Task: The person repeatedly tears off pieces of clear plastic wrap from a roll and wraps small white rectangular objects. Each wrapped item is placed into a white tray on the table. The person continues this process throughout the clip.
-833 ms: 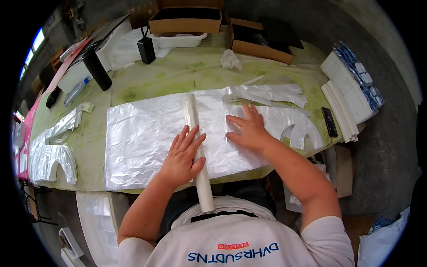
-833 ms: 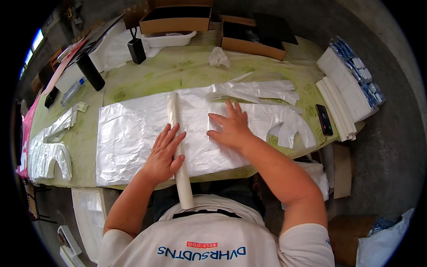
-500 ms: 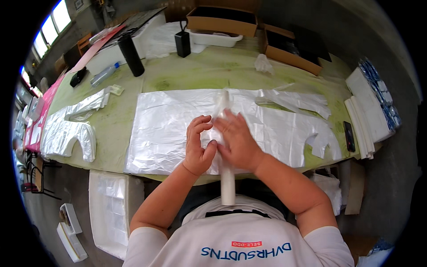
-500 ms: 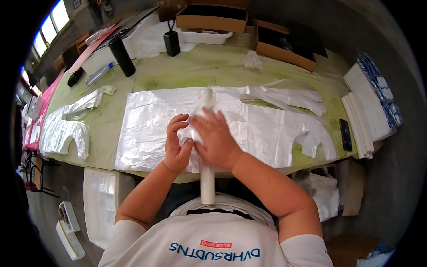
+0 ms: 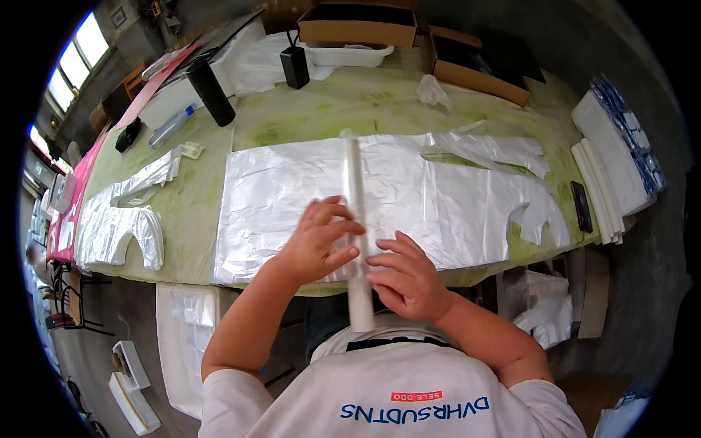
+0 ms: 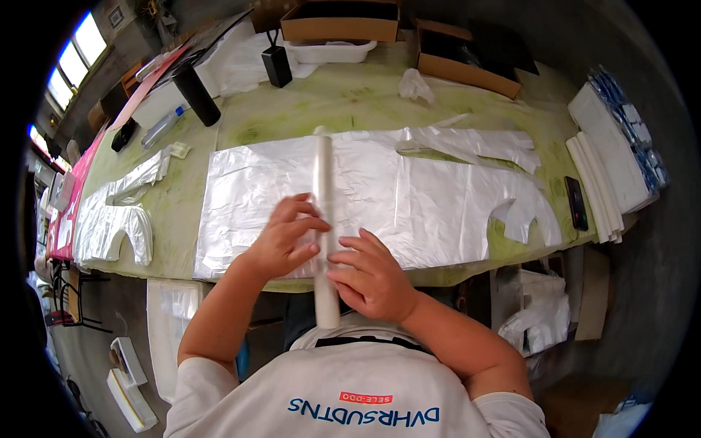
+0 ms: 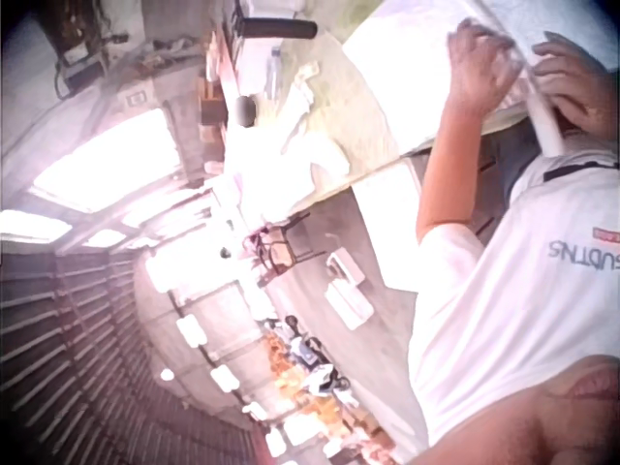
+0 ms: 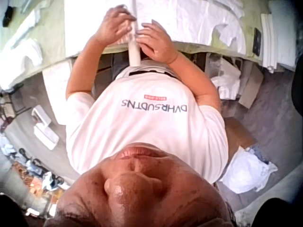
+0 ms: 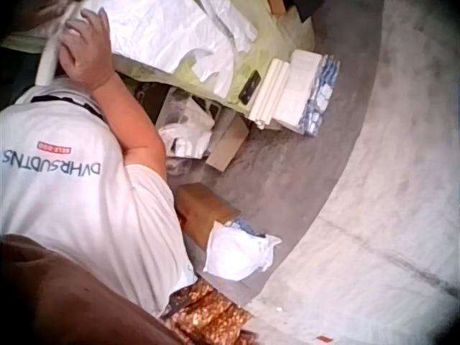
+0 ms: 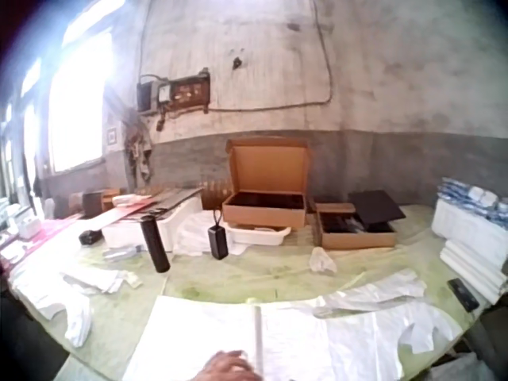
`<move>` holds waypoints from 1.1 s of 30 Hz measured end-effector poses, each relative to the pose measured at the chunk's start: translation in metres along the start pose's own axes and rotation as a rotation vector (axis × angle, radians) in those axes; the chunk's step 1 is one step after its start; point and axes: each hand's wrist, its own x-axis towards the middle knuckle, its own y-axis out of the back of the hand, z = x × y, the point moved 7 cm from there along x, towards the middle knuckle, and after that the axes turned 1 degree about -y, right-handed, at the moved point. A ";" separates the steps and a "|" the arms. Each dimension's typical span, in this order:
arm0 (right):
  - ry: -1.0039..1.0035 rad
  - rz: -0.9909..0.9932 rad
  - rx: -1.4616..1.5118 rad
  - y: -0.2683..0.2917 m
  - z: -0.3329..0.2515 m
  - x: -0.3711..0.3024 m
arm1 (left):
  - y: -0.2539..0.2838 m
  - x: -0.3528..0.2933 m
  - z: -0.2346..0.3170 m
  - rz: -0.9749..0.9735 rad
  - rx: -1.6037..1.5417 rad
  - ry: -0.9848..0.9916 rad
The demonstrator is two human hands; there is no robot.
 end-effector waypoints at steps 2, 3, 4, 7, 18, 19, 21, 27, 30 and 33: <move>-0.051 0.003 0.043 0.012 -0.008 -0.016 | 0.025 -0.015 0.013 0.166 0.250 0.031; -0.077 -0.004 0.055 0.011 -0.009 -0.024 | 0.035 -0.014 0.022 0.254 0.285 -0.001; -0.103 -0.011 0.067 0.009 -0.008 -0.030 | 0.033 -0.004 0.033 0.213 0.189 -0.034; -0.094 -0.068 0.082 0.005 -0.015 -0.037 | -0.019 0.002 0.031 -0.122 0.178 0.126; -0.047 0.159 0.237 0.013 -0.006 -0.070 | 0.031 -0.047 -0.001 0.050 0.324 0.310; -0.038 0.174 0.231 0.016 -0.006 -0.072 | 0.018 -0.045 -0.008 0.003 0.228 0.408; -0.048 0.200 0.225 0.025 -0.007 -0.076 | 0.009 -0.048 -0.022 -0.028 0.084 0.435; -0.077 0.253 0.231 0.036 0.003 -0.089 | 0.022 -0.091 -0.079 0.213 -0.034 0.491; -0.068 0.223 0.267 0.035 0.006 -0.089 | 0.032 -0.117 -0.093 0.255 -0.015 0.546; -0.079 0.138 0.254 0.037 0.008 -0.087 | 0.050 -0.143 -0.111 0.302 0.006 0.588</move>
